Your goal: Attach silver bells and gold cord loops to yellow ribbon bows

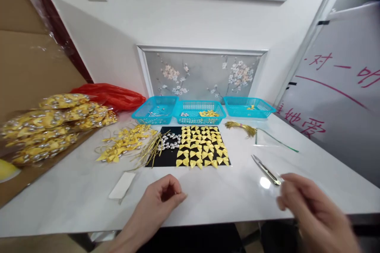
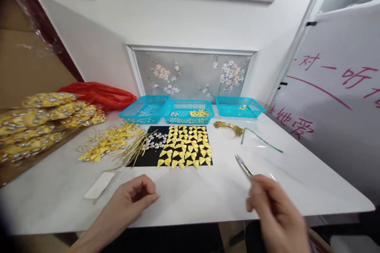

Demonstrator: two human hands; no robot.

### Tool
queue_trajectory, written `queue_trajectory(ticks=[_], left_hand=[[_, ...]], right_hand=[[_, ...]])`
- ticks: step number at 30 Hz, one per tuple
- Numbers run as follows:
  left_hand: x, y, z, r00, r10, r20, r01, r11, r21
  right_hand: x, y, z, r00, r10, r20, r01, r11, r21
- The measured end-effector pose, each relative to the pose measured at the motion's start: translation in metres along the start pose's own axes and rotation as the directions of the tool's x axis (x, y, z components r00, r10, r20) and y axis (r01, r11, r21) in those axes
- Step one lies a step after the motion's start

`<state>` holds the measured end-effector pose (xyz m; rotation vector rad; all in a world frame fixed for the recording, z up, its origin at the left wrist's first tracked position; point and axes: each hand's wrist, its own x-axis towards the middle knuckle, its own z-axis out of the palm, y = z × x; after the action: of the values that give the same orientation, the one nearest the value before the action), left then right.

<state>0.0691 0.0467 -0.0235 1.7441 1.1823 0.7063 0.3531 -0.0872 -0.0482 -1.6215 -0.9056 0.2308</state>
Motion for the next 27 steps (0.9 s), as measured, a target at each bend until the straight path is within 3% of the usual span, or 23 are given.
queue_trajectory(ticks=[3, 5, 9, 19, 27], left_hand=[[-0.003, 0.002, 0.008, 0.999, -0.018, 0.031, 0.019, 1.000, -0.024], [-0.003, 0.001, 0.009, 0.999, -0.027, 0.038, 0.028, 0.999, -0.037], [0.000, -0.004, 0.007, 0.998, -0.038, 0.053, 0.042, 0.997, -0.060], [-0.011, -0.019, 0.004, 0.997, 0.025, 0.078, -0.029, 0.999, 0.043], [-0.016, -0.025, 0.004, 0.996, 0.003, 0.092, -0.008, 0.998, 0.055]], right_hand=[[0.013, 0.004, 0.041, 0.960, -0.052, 0.276, 0.072, 0.995, -0.062], [0.024, 0.006, 0.064, 0.946, -0.103, 0.309, 0.157, 0.975, -0.155], [0.048, 0.005, 0.091, 0.945, -0.098, 0.311, 0.191, 0.940, -0.284], [0.064, 0.004, 0.114, 0.926, -0.088, 0.367, 0.259, 0.856, -0.448], [0.060, 0.010, 0.111, 0.916, -0.120, 0.382, 0.300, 0.838, -0.456]])
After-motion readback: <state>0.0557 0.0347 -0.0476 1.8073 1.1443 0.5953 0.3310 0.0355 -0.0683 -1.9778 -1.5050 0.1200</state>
